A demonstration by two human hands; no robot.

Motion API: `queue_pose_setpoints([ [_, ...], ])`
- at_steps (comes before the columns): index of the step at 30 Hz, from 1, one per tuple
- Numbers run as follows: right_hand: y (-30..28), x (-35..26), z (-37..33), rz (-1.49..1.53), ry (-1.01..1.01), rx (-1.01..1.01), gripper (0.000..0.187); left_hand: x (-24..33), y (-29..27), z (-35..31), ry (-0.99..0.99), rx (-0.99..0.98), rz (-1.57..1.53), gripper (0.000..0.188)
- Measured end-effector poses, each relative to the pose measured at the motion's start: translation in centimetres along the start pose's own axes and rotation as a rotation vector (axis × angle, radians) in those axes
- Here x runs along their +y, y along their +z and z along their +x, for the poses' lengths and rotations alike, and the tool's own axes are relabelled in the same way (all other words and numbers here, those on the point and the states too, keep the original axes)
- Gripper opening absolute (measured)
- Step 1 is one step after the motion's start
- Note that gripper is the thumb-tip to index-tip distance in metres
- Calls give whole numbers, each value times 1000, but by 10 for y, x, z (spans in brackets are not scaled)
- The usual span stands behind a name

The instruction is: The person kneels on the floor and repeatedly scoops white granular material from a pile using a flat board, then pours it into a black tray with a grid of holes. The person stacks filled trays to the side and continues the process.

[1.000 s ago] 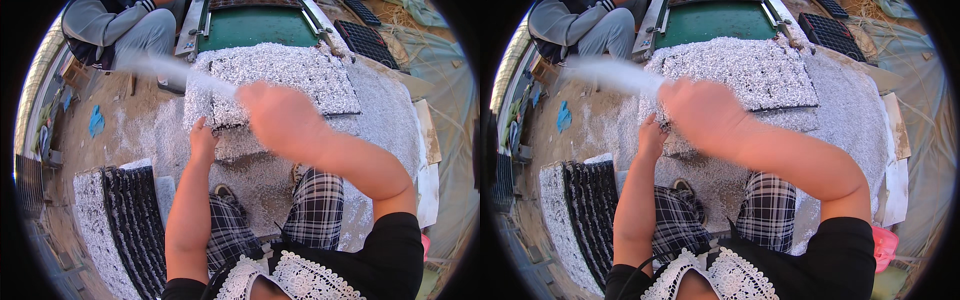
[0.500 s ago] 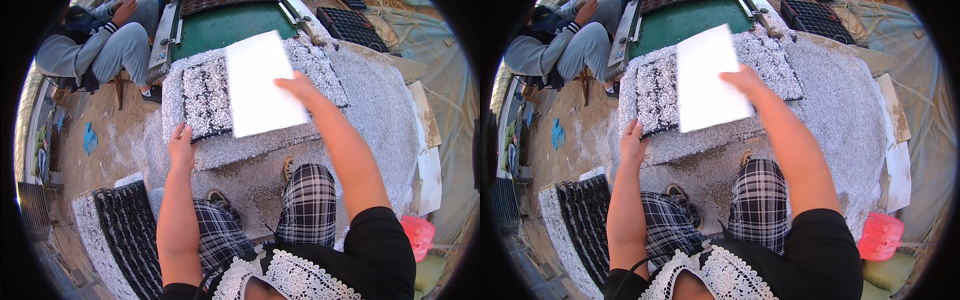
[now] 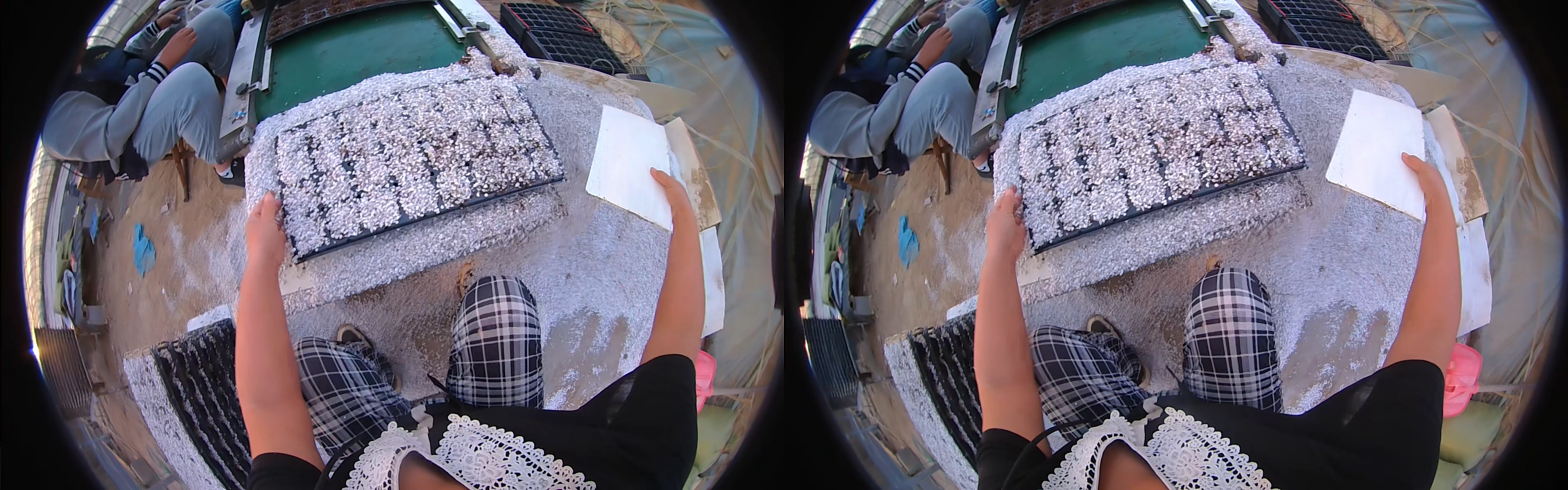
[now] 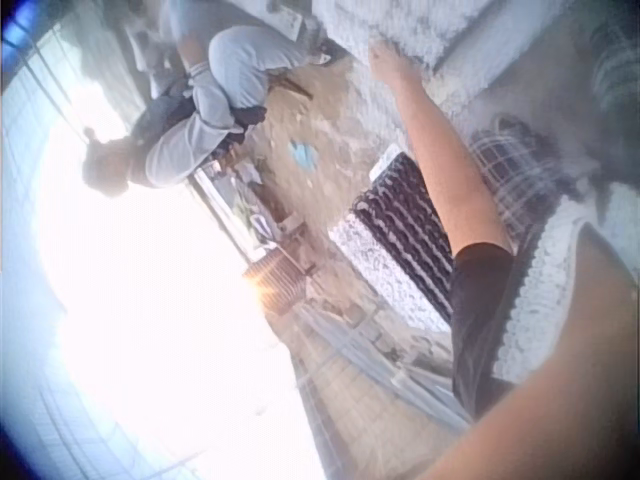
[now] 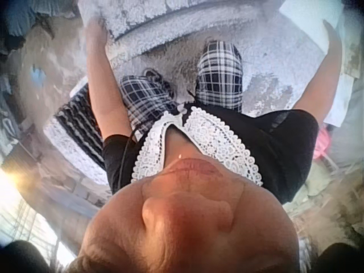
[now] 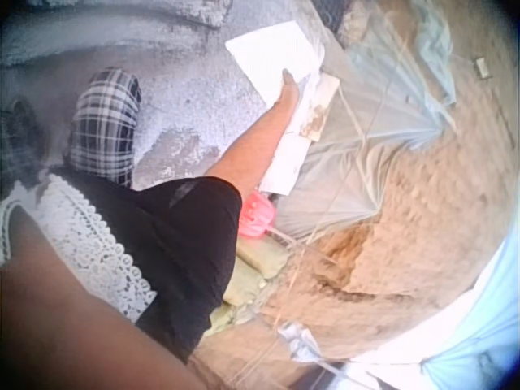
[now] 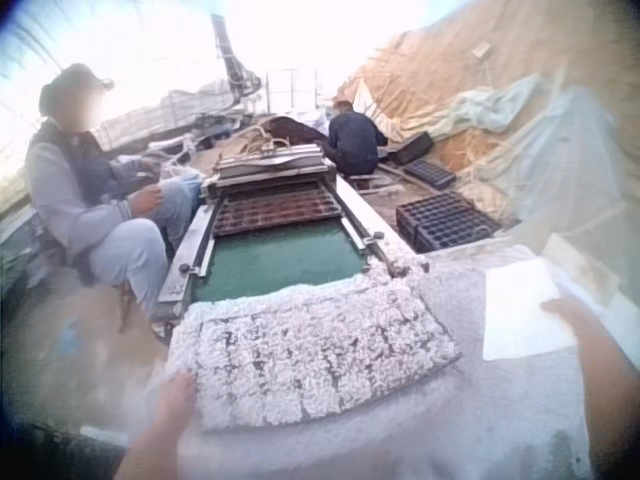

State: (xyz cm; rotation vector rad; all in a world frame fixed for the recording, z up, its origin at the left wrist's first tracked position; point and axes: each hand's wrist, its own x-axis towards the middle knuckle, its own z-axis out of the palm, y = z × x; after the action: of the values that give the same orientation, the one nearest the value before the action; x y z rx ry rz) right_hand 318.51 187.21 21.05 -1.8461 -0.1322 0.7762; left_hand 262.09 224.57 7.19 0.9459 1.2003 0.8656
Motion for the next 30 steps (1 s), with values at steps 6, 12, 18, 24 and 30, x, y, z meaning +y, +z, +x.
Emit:
queue_pose_setpoints([
  [6, 108, 49, 4, 388, -66, -125, 61, 6, 13, 51, -104, -96, 58, 32],
  [12, 176, 74, 16, 551, -74, -221, 53, 14, 12, 24, -153, -116, 38, 28],
  [18, 178, 44, 3, 432, -157, -245, 53, 36, -14, -16, 186, 112, 466, 25],
  [24, 222, -19, -88, 276, -318, -456, 53, 85, -100, -113, 401, 342, 485, 31],
  [30, 389, -43, -199, 101, -399, -653, 49, 81, -283, -229, 370, 454, 14, 20],
])
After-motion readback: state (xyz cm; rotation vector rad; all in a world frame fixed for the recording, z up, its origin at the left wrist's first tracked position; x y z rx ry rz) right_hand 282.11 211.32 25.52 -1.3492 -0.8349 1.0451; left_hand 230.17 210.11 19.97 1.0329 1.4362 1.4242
